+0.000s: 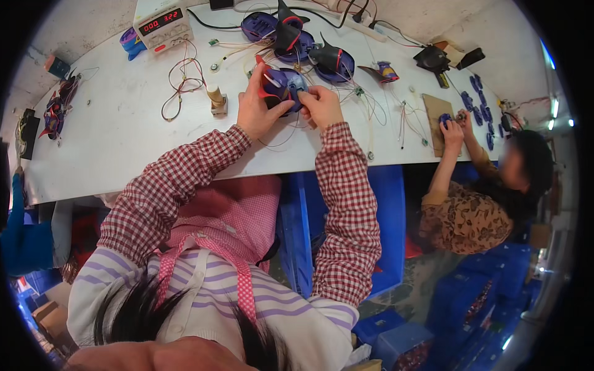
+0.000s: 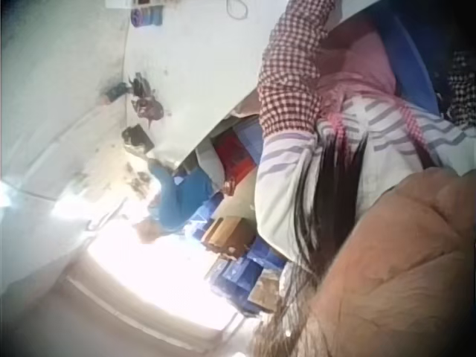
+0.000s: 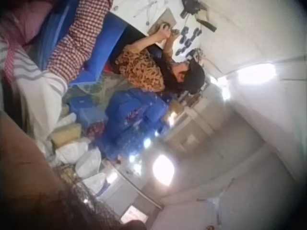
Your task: Assembling small motor and fan components into plastic housings at a workbench.
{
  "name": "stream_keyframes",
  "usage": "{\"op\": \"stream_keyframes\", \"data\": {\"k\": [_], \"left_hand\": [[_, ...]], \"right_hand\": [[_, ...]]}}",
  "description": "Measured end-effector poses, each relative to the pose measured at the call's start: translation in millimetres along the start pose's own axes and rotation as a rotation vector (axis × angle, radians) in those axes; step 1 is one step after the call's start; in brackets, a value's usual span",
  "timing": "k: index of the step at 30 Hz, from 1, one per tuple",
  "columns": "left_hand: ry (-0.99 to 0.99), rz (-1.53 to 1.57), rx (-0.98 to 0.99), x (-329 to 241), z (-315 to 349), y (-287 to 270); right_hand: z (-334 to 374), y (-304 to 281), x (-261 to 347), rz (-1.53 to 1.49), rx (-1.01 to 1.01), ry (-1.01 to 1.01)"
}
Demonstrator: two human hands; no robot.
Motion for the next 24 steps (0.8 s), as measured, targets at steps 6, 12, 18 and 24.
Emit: {"op": "stream_keyframes", "data": {"k": [6, 12, 18, 24], "left_hand": [[0.011, 0.383, 0.028, -22.7, 5.5, -10.9], [-0.114, 1.045, 0.024, -60.0, 17.5, -71.3], [-0.188, 1.148, 0.007, -63.3, 25.1, -116.4], [-0.336, 0.943, 0.298, -46.6, 46.0, -128.1]], "right_hand": [[50.9, -18.2, -8.0, -0.218, -0.115, -0.071], [86.2, -57.8, -39.5, -0.551, -0.215, -0.064], [92.9, -61.8, -82.7, -0.698, -0.301, -0.039], [101.2, -51.0, -69.6, -0.657, -0.243, -0.118]]}}
Point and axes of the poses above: each hand's wrist, its own z-axis away from the middle knuckle, its own y-axis out of the palm, x = y × z, the point moved 8 cm from there along -z, towards the middle knuckle
